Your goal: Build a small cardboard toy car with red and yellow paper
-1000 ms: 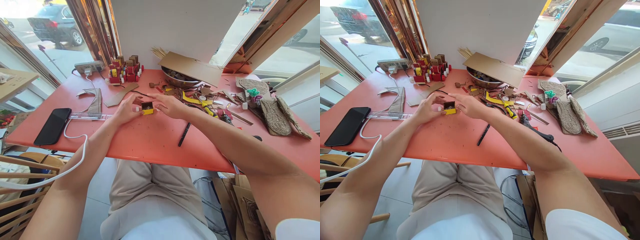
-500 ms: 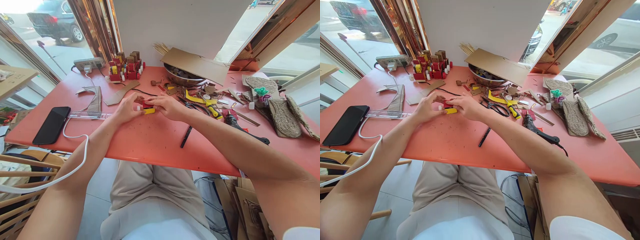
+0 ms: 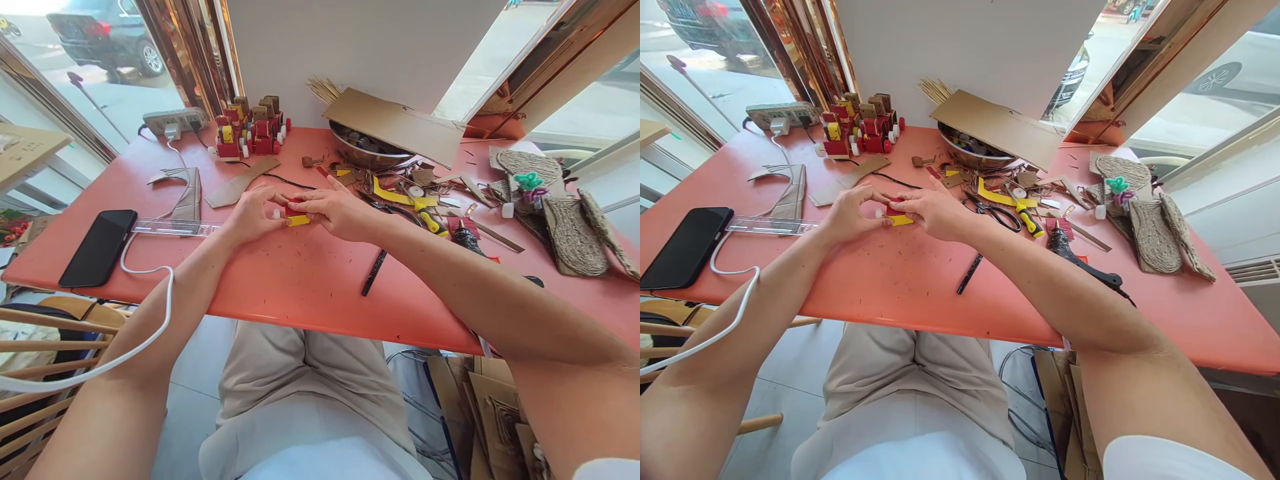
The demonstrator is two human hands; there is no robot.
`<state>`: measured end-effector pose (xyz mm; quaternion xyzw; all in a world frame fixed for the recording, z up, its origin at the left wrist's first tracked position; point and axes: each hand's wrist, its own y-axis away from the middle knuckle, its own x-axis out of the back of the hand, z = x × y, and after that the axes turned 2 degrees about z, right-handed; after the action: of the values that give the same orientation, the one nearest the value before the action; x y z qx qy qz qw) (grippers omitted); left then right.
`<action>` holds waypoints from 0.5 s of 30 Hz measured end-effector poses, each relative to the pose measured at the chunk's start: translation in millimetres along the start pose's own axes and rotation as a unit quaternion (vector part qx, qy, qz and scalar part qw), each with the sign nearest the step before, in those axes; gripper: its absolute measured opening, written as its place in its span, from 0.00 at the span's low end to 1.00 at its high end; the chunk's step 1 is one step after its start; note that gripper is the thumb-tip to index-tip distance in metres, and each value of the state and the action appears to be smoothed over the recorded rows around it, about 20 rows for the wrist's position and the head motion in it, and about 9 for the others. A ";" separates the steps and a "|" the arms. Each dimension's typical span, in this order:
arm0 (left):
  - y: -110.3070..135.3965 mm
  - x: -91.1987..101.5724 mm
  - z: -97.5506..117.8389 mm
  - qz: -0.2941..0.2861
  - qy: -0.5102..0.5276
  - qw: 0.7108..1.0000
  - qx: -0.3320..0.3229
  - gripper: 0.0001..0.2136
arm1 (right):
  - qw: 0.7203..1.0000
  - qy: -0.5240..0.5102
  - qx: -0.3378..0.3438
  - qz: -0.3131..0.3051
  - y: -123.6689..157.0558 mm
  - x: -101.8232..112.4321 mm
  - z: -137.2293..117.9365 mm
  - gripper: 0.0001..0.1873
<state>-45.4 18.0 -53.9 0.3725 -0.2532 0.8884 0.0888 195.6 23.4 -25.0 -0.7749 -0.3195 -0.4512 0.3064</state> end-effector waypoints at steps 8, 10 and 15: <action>2.2 0.1 2.2 0.009 -0.014 1.000 0.011 0.12 | 0.997 0.076 -0.016 -0.029 8.5 -2.8 -8.5 0.30; 2.7 -1.1 1.6 0.009 -0.028 0.999 0.012 0.11 | 0.996 0.082 -0.014 -0.029 9.4 -4.4 -6.6 0.31; 5.4 -5.4 0.4 0.018 -0.061 0.998 -0.008 0.13 | 0.997 0.077 0.010 -0.014 11.0 -6.3 -2.3 0.34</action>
<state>-43.3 13.3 -59.5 0.4206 -0.2722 0.8633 0.0606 200.5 13.6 -31.7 -0.7305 -0.3103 -0.5105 0.3308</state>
